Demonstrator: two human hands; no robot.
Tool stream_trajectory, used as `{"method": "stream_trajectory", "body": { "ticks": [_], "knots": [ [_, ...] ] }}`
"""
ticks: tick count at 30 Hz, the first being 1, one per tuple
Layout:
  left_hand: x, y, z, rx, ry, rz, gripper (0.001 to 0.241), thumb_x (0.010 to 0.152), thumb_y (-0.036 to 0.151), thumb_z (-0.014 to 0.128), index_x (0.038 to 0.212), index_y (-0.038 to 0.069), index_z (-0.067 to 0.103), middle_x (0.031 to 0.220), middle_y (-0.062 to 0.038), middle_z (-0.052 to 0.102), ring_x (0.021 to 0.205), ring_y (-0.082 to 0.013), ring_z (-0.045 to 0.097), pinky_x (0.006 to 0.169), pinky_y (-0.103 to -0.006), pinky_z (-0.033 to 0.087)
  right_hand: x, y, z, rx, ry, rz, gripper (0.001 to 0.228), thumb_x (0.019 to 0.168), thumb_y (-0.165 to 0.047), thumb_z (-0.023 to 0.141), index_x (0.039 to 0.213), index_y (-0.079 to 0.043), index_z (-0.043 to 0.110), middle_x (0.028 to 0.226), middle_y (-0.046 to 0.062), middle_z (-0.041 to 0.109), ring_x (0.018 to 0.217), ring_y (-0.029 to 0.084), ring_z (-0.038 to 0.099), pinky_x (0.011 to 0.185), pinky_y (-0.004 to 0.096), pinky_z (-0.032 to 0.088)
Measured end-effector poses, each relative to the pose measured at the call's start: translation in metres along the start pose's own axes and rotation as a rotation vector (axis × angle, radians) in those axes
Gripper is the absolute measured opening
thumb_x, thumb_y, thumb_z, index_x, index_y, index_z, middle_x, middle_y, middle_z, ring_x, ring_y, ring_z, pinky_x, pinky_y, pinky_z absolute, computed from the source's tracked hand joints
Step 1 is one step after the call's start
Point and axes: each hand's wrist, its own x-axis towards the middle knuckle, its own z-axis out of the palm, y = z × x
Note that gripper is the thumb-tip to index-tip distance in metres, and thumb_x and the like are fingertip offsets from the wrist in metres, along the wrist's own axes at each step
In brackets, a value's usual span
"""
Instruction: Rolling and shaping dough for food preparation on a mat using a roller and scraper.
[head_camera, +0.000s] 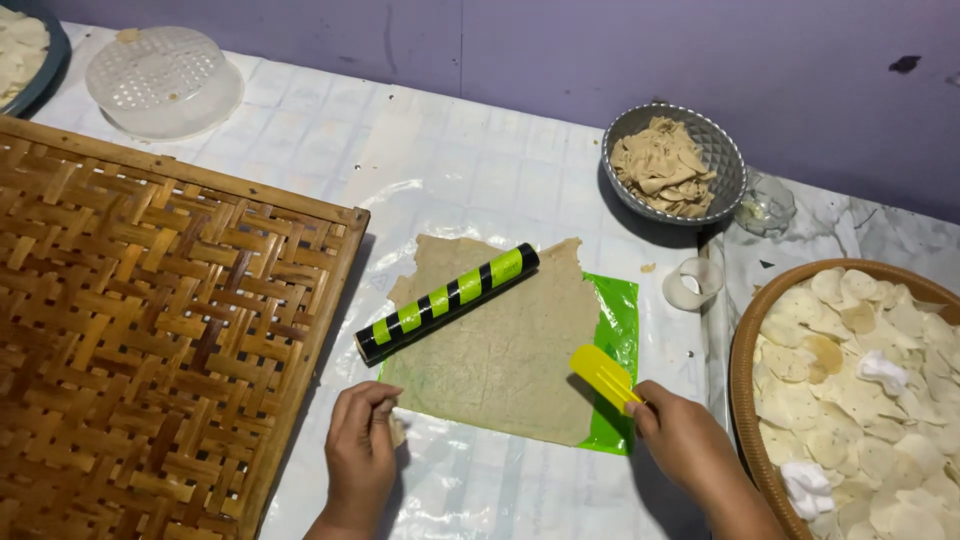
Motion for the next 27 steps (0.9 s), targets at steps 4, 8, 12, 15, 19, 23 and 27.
{"method": "stream_trajectory", "body": {
  "ticks": [4, 8, 12, 15, 19, 23, 27],
  "knots": [
    [0.022, 0.038, 0.038, -0.284, -0.155, -0.112, 0.032, 0.088, -0.013, 0.045, 0.105, 0.004, 0.067, 0.111, -0.009, 0.061, 0.084, -0.0138, 0.060, 0.072, -0.0283, 0.067, 0.035, -0.028, -0.011, 0.072, 0.088, -0.002, 0.030, 0.096, -0.029, 0.060, 0.123, -0.023, 0.070, 0.075, 0.003, 0.079, 0.073, 0.023, 0.075, 0.073, 0.035, 0.056],
    [0.042, 0.040, 0.073, 0.088, -0.635, 0.105, 0.023, 0.093, 0.013, 0.063, 0.114, 0.013, 0.074, 0.119, -0.004, 0.071, 0.118, -0.0208, 0.060, 0.107, -0.0498, 0.030, 0.062, -0.055, -0.027, 0.018, 0.115, -0.041, 0.022, 0.100, -0.027, 0.055, 0.119, -0.022, 0.064, 0.078, 0.001, 0.080, 0.072, 0.023, 0.074, 0.070, 0.039, 0.054],
    [0.076, 0.029, 0.090, 0.377, -0.525, 0.270, 0.031, 0.094, 0.021, 0.064, 0.125, 0.017, 0.068, 0.142, -0.004, 0.062, 0.138, -0.0248, 0.050, 0.124, -0.0624, 0.006, 0.100, -0.053, -0.031, -0.086, 0.203, -0.119, 0.032, 0.099, -0.030, 0.051, 0.129, -0.017, 0.053, 0.108, 0.016, 0.076, 0.096, 0.039, 0.073, 0.083, 0.052, 0.054],
    [0.125, 0.000, 0.095, 0.659, -0.463, 0.183, 0.072, 0.089, 0.039, 0.071, 0.148, 0.008, 0.045, 0.157, -0.022, 0.040, 0.144, -0.0373, 0.035, 0.123, -0.0653, 0.004, 0.117, -0.063, -0.035, 0.014, 0.275, -0.153, 0.024, 0.099, -0.029, 0.055, 0.116, -0.013, 0.059, 0.108, 0.011, 0.075, 0.095, 0.037, 0.072, 0.081, 0.049, 0.054],
    [0.134, -0.030, 0.099, 0.735, -0.598, 0.104, 0.063, 0.097, 0.039, 0.066, 0.150, 0.013, 0.043, 0.130, -0.012, 0.063, 0.128, -0.0299, 0.057, 0.120, -0.0658, 0.018, 0.131, -0.074, -0.050, 0.006, 0.175, -0.102, 0.032, 0.103, -0.036, 0.050, 0.127, -0.018, 0.060, 0.117, 0.018, 0.075, 0.117, 0.047, 0.067, 0.102, 0.060, 0.051],
    [0.117, -0.004, 0.094, 0.632, -0.461, 0.318, 0.052, 0.089, 0.029, 0.071, 0.135, 0.009, 0.056, 0.121, -0.011, 0.068, 0.119, -0.0302, 0.060, 0.121, -0.0595, 0.021, 0.161, -0.081, -0.040, -0.096, 0.462, -0.238, 0.019, 0.101, -0.035, 0.057, 0.113, -0.022, 0.065, 0.110, 0.001, 0.067, 0.090, 0.031, 0.067, 0.077, 0.048, 0.053],
    [0.094, -0.005, 0.099, 0.525, -0.468, 0.421, 0.057, 0.079, 0.023, 0.078, 0.131, 0.008, 0.060, 0.114, -0.009, 0.067, 0.110, -0.0279, 0.060, 0.114, -0.0555, 0.029, 0.165, -0.125, -0.033, -0.274, 0.336, -0.481, 0.024, 0.098, -0.036, 0.056, 0.112, -0.023, 0.071, 0.107, 0.000, 0.067, 0.087, 0.032, 0.068, 0.077, 0.046, 0.056]
  ]
}}
